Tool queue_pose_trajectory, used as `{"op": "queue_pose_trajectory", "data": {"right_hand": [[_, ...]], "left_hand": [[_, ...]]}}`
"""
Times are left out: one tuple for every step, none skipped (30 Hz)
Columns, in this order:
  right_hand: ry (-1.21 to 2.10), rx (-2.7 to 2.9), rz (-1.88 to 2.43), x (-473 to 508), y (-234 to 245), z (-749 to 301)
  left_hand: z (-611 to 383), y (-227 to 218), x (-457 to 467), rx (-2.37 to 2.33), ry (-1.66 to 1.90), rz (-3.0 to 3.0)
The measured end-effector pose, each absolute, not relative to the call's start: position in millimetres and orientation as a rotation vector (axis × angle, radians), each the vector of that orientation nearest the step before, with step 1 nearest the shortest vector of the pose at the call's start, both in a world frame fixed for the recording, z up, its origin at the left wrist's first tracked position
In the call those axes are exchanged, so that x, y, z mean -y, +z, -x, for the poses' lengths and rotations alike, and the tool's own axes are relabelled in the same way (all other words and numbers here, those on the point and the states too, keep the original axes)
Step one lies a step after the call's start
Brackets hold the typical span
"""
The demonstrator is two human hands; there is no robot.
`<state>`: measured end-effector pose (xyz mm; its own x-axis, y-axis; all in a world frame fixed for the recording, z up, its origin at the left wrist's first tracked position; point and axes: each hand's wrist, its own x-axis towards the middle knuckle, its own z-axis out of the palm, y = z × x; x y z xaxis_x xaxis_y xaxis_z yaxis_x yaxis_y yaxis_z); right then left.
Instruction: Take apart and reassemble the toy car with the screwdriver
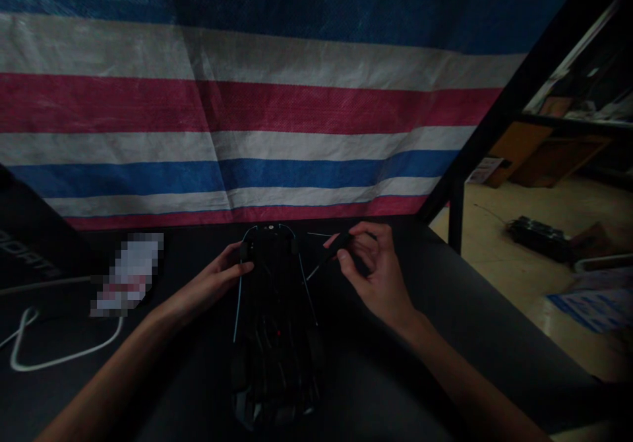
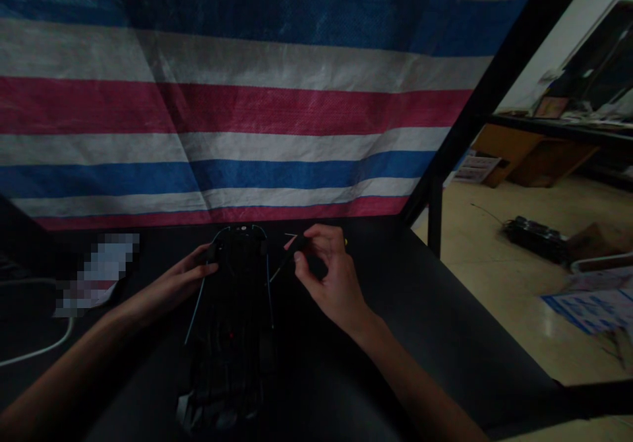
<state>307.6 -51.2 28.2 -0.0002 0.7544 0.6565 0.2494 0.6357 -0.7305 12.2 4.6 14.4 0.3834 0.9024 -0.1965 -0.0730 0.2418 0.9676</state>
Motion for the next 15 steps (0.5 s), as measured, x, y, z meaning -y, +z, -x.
{"op": "queue_pose_trajectory", "data": {"right_hand": [[0.490, 1.562, 0.857, 51.5, 28.3, -307.1], [0.492, 1.561, 0.851, 51.8, 28.3, -306.5], [0.493, 1.562, 0.843, 52.2, 28.3, -305.8], [0.495, 1.565, 0.834, 52.5, 28.3, -305.1], [0.497, 1.571, 0.824, 52.8, 28.3, -304.3], [0.498, 1.577, 0.819, 53.2, 28.4, -303.5], [0.498, 1.584, 0.816, 53.6, 28.6, -302.7], [0.492, 1.590, 0.815, 54.0, 29.0, -302.0], [0.484, 1.596, 0.814, 54.4, 29.5, -301.3], [0.475, 1.599, 0.815, 54.8, 29.9, -300.9], [0.469, 1.601, 0.817, 55.2, 30.3, -300.6], [0.463, 1.605, 0.819, 55.5, 30.4, -300.5], [0.456, 1.612, 0.822, 55.5, 30.4, -300.8], [0.448, 1.622, 0.830, 55.4, 30.3, -301.5], [0.437, 1.637, 0.841, 55.0, 30.3, -302.5]], "left_hand": [[-12.4, 15.2, -4.3, -0.948, 0.825, -1.115], [-12.4, 15.6, -4.3, -0.950, 0.823, -1.114], [-12.2, 15.9, -4.4, -0.951, 0.821, -1.116], [-11.9, 15.8, -4.6, -0.950, 0.818, -1.119], [-11.6, 15.7, -4.8, -0.948, 0.815, -1.123], [-11.2, 15.6, -4.9, -0.944, 0.811, -1.127], [-11.0, 15.6, -4.8, -0.939, 0.805, -1.128], [-10.8, 15.8, -4.6, -0.939, 0.801, -1.127], [-10.8, 16.2, -4.2, -0.943, 0.801, -1.126], [-11.0, 16.7, -3.7, -0.950, 0.801, -1.125], [-11.1, 17.2, -3.3, -0.959, 0.800, -1.125], [-11.4, 17.5, -3.0, -0.967, 0.798, -1.127], [-11.6, 17.6, -2.9, -0.974, 0.795, -1.130], [-11.7, 17.5, -3.1, -0.979, 0.793, -1.133], [-11.7, 17.1, -3.5, -0.982, 0.793, -1.135]]}}
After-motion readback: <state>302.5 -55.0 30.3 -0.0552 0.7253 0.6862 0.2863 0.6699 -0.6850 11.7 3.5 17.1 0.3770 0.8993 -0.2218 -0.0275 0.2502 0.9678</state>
